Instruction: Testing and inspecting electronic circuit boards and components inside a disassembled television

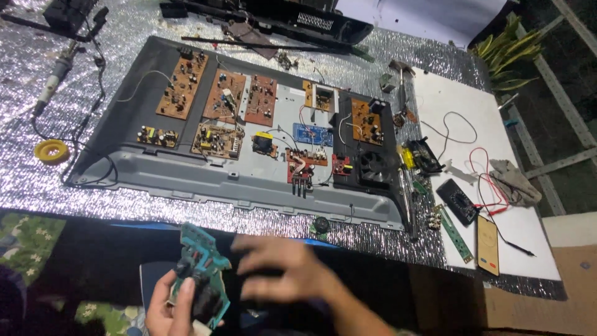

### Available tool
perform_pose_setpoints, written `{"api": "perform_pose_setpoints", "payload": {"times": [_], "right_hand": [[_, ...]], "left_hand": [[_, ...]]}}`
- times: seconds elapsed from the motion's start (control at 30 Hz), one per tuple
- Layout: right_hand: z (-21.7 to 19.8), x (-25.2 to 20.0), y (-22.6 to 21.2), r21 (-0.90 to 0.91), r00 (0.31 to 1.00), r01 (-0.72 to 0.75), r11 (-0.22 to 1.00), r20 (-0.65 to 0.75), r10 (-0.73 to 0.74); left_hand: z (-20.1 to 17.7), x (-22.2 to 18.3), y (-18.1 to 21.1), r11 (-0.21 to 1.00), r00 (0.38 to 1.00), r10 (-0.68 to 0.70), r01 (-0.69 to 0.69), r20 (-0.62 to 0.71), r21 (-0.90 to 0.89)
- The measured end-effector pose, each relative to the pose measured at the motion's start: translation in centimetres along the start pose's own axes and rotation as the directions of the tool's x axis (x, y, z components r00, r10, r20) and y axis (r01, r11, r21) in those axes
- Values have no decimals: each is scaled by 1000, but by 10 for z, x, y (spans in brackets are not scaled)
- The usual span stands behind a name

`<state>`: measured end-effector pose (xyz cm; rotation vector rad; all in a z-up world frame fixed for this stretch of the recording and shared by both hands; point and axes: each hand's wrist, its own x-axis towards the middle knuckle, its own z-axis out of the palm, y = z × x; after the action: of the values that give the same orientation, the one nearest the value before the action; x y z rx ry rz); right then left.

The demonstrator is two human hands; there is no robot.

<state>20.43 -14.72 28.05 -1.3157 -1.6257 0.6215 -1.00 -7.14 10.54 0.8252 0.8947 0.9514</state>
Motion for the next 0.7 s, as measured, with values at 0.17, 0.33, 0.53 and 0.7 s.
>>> {"api": "perform_pose_setpoints", "payload": {"times": [0.17,0.33,0.53,0.7], "right_hand": [[-58,68,60,-541,969,-24,841,-219,-113],[-88,129,102,-801,987,-144,581,-161,23],[-84,130,112,-784,994,-85,614,-106,3],[-76,107,70,-507,958,-89,857,-280,-66]], "left_hand": [[15,-17,11,958,993,90,-64,-80,280],[-2,-20,-19,817,983,183,-154,4,555],[-5,-25,-54,890,985,166,-126,-54,439],[-27,-23,-84,948,992,-119,102,38,302]]}}
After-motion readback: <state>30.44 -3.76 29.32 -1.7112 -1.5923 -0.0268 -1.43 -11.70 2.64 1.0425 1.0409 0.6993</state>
